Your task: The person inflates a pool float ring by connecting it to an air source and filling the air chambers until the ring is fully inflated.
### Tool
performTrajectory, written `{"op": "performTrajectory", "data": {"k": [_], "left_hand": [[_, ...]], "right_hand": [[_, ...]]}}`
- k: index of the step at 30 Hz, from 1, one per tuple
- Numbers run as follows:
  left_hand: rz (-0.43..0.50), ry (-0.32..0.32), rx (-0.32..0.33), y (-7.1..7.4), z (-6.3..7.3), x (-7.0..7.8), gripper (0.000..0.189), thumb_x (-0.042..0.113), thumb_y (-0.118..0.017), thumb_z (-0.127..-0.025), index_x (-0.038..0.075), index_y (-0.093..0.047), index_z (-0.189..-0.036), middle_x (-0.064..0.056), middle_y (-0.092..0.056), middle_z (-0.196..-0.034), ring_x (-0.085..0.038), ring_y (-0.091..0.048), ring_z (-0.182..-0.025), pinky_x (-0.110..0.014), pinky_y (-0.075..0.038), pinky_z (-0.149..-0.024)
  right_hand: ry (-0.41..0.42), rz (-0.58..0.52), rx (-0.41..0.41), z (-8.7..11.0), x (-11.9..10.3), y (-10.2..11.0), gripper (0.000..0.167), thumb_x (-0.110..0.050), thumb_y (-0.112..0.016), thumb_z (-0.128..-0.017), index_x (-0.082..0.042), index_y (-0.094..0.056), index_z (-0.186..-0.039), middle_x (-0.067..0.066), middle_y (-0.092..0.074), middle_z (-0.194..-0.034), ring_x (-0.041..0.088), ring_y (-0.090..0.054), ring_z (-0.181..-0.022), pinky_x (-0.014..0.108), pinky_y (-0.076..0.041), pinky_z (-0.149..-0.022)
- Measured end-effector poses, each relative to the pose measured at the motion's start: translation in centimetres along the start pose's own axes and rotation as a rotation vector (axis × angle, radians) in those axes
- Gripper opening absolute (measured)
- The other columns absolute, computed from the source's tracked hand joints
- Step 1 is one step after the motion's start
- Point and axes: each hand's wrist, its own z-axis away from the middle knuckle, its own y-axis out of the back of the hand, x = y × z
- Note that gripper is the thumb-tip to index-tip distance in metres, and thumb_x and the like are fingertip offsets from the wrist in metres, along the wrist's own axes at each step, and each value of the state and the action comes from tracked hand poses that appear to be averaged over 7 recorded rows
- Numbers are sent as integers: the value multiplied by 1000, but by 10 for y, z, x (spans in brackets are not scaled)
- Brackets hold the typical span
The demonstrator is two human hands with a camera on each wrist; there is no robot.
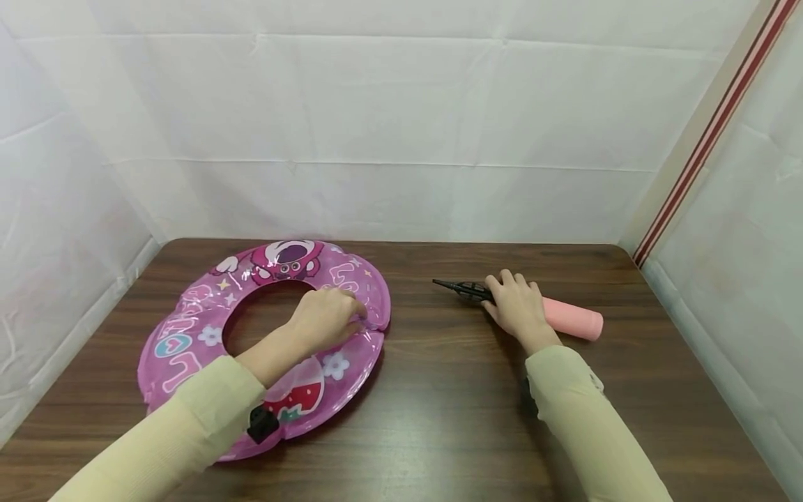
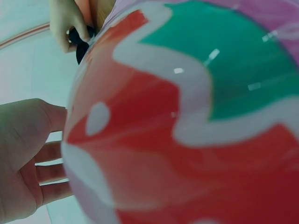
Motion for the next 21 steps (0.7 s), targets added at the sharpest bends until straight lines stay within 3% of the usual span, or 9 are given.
{"op": "performTrajectory", "data": {"k": [13, 21], "left_hand": [[-5, -22, 11, -3, -1, 0, 15, 24, -72, -76, 21, -75, -91, -1, -70, -82, -22, -64, -72, -37, -51, -65], [-10, -23, 10, -2, 1, -1, 14, 25, -72, -76, 22, -74, -90, 0, -70, -83, -21, -64, -76, -39, -51, -67]], "right_hand": [[-28, 7, -59, 2, 1, -1, 48, -37, -60, -88, -9, -49, -125, 18, -50, -118, 36, -52, -102, 54, -43, -81], [9, -32, 16, 1, -3, 2, 50, -38, -61, -87, -13, -47, -128, 15, -50, -118, 36, -51, -105, 56, -41, -83]]}}
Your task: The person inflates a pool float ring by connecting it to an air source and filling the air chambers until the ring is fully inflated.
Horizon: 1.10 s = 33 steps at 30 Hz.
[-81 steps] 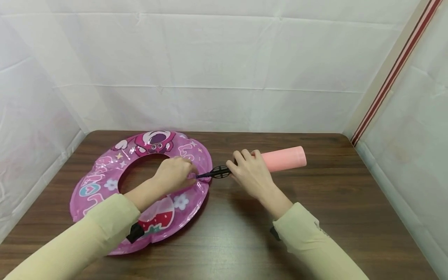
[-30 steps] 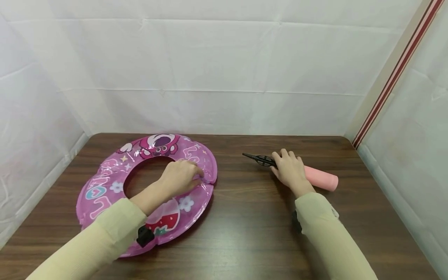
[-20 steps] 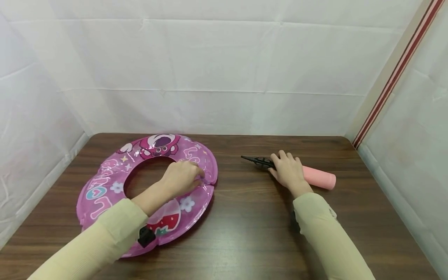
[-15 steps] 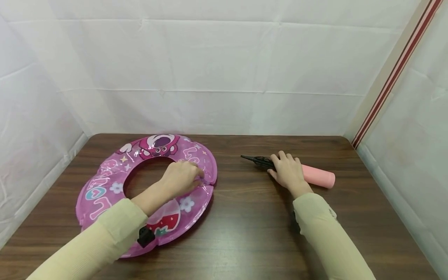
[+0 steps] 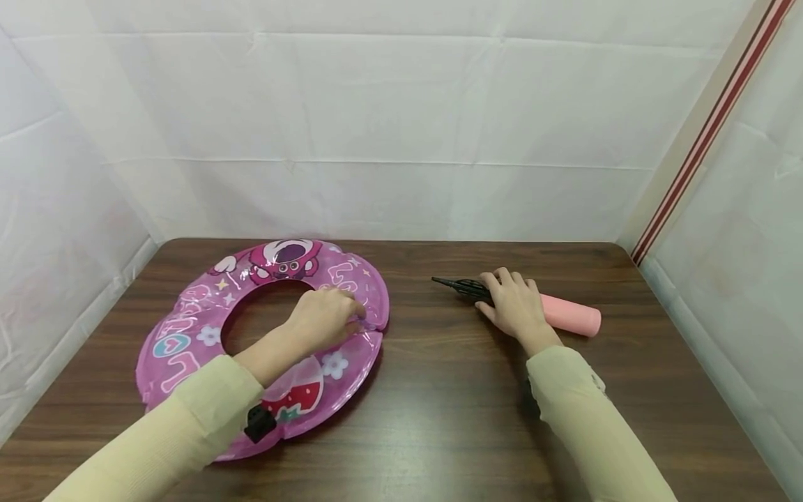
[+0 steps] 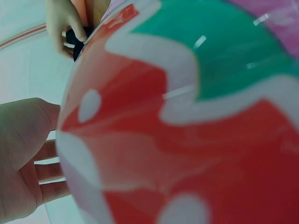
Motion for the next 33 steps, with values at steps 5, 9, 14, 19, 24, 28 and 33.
{"op": "performTrajectory", "data": {"k": [5, 9, 14, 19, 24, 28, 33], "left_hand": [[-6, 3, -9, -1, 1, -1, 15, 27, -72, -77, 22, -74, -91, 1, -70, -85, -20, -64, -77, -38, -51, -68], [-7, 9, -6, -2, 2, -2, 17, 27, -72, -77, 22, -74, -93, 1, -70, -86, -20, -64, -76, -37, -51, -67], [-6, 16, 8, -2, 2, -1, 17, 27, -72, -76, 23, -74, -93, 2, -70, -87, -20, -64, -77, -37, -50, -66], [26, 23, 5, -2, 2, 0, 18, 27, -73, -76, 22, -74, -93, 1, -70, -89, -20, -64, -80, -37, -49, -68], [43, 36, 16, -3, 3, -2, 18, 27, -72, -77, 23, -74, -94, 1, -70, -88, -19, -64, -81, -38, -50, -69], [55, 42, 33, -5, 4, -3, 18, 25, -72, -77, 23, -74, -94, 0, -70, -88, -20, -64, -79, -37, -51, -66], [72, 38, 71, -5, 5, -3, 17, 23, -71, -76, 23, -74, -93, -1, -69, -87, -22, -65, -76, -36, -52, -62]], "right_hand": [[59, -16, 95, -1, -11, 7, 50, -37, -63, -86, -13, -49, -127, 14, -52, -117, 35, -52, -103, 55, -41, -83], [115, -51, 180, -4, -27, 14, 45, -34, -65, -84, -12, -54, -123, 12, -56, -113, 34, -54, -100, 52, -43, -79], [197, -107, 228, -8, -55, 21, 42, -33, -67, -83, -13, -58, -119, 9, -59, -107, 31, -56, -96, 48, -45, -75], [257, -141, 206, -8, -85, 26, 38, -32, -67, -82, -16, -60, -116, 5, -61, -105, 27, -58, -95, 45, -47, -75], [305, -179, 152, -6, -116, 27, 36, -34, -67, -82, -17, -61, -113, 2, -62, -104, 24, -59, -94, 40, -49, -75], [322, -240, 123, -8, -137, 26, 33, -34, -67, -82, -17, -63, -110, 0, -63, -101, 20, -59, -92, 35, -50, -73], [310, -295, 121, -10, -156, 25, 27, -32, -68, -81, -16, -65, -103, -2, -62, -94, 16, -57, -85, 30, -48, -68]]}}
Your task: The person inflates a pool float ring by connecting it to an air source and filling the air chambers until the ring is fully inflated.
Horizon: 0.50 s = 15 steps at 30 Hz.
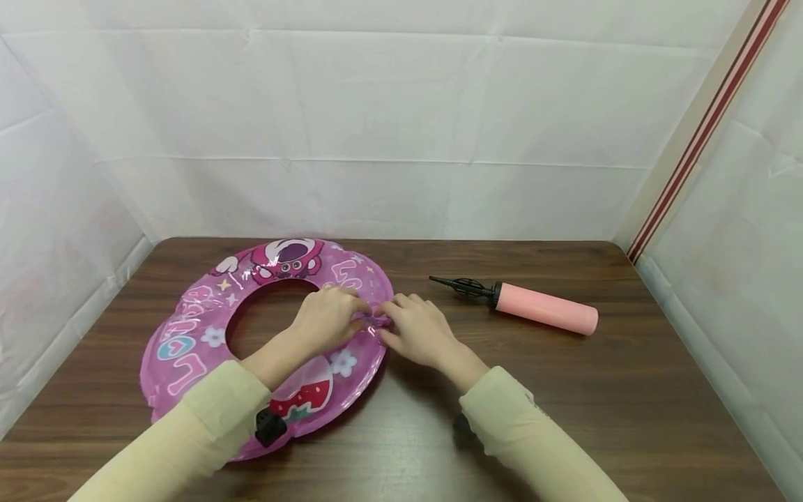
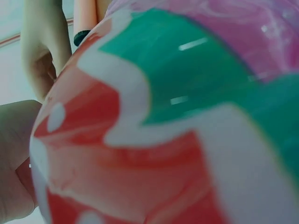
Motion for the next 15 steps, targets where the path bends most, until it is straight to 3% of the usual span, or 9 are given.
{"op": "performTrajectory", "data": {"k": [5, 11, 15], "left_hand": [[15, -6, 14, 0, -1, 1, 19, 22, -72, -75, 24, -74, -94, -1, -70, -90, -24, -65, -77, -36, -52, -62], [30, 0, 4, -1, 1, 0, 18, 22, -71, -76, 24, -74, -93, 1, -70, -92, -22, -66, -80, -36, -52, -63], [46, 4, 8, 0, 2, -2, 17, 21, -71, -76, 23, -74, -92, 1, -70, -93, -22, -66, -82, -36, -52, -64]], "right_hand": [[-57, -25, -16, -3, -5, -4, 22, -28, -70, -79, -15, -65, -96, -2, -60, -89, 14, -55, -79, 29, -47, -66], [-132, -158, -95, -5, -5, -1, 16, -17, -67, -80, -14, -62, -95, -2, -60, -89, 12, -56, -80, 28, -48, -68], [-128, -241, -112, -4, -5, 2, 17, -5, -62, -82, -12, -61, -98, -1, -61, -91, 12, -59, -82, 27, -50, -70]]}}
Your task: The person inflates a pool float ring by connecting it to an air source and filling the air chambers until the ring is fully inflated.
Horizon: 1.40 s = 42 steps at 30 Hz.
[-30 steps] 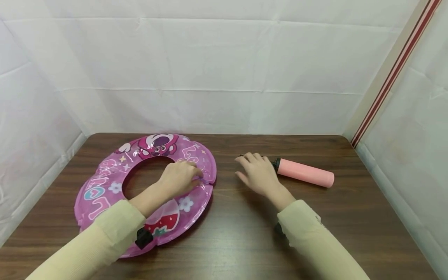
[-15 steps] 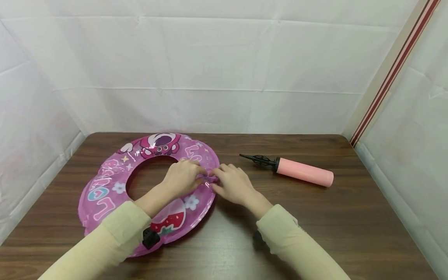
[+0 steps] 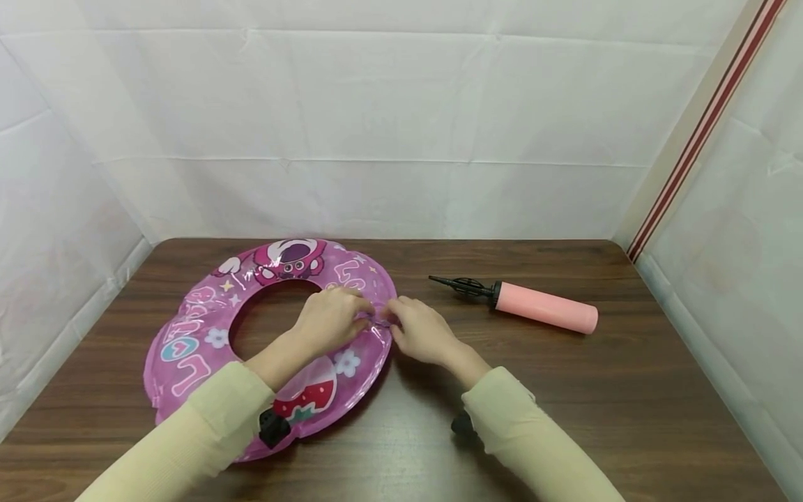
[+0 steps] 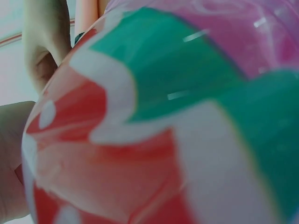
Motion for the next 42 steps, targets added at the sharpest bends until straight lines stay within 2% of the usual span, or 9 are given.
{"op": "performTrajectory", "data": {"k": [4, 14, 19, 25, 31, 38, 42], "left_hand": [[3, -5, 6, -1, 0, -1, 17, 19, -71, -76, 22, -74, -92, 0, -70, -92, -22, -66, -82, -36, -52, -65], [-4, 7, 3, -5, 0, -3, 16, 21, -71, -77, 23, -74, -92, 3, -70, -94, -19, -66, -83, -34, -51, -64], [-26, -10, 33, -8, 0, -3, 13, 24, -72, -77, 25, -74, -90, 4, -70, -90, -17, -66, -82, -35, -51, -64], [-67, -33, 54, -11, 0, -3, 8, 27, -71, -78, 24, -73, -84, 3, -69, -82, -18, -64, -75, -34, -50, -59], [-70, -34, 40, -9, 0, -3, 7, 26, -71, -78, 23, -73, -84, 2, -68, -80, -18, -63, -71, -34, -49, -58], [-58, -22, 22, -8, -1, -3, 12, 22, -72, -75, 22, -74, -88, 2, -69, -83, -17, -62, -69, -32, -49, -57], [-59, -37, 25, -8, 0, -2, 13, 23, -73, -75, 21, -74, -88, 1, -69, -82, -15, -59, -65, -31, -49, -55]], "right_hand": [[28, -41, 21, 0, 3, 0, 14, -6, -61, -83, -13, -62, -95, -2, -61, -90, 10, -60, -81, 25, -50, -69], [16, -143, 35, -5, 11, -5, 6, -18, -66, -84, -16, -60, -86, -4, -59, -84, 9, -58, -77, 22, -48, -65], [29, -146, 72, -11, 13, -8, 13, -21, -68, -83, -16, -57, -78, -4, -57, -79, 9, -55, -71, 20, -46, -60], [23, -141, 105, -18, 12, -14, 21, -23, -71, -80, -17, -53, -71, -5, -52, -74, 7, -46, -63, 21, -41, -55], [12, -140, 80, -18, 12, -14, 19, -24, -69, -82, -17, -55, -73, -2, -54, -78, 8, -48, -66, 21, -42, -57], [61, -104, 16, -15, 12, -6, 5, -16, -63, -86, -16, -61, -82, -3, -55, -85, 10, -57, -77, 22, -46, -63], [44, -100, -4, -15, 13, -4, 5, -18, -64, -85, -17, -61, -81, -3, -56, -85, 11, -58, -77, 22, -46, -62]]}}
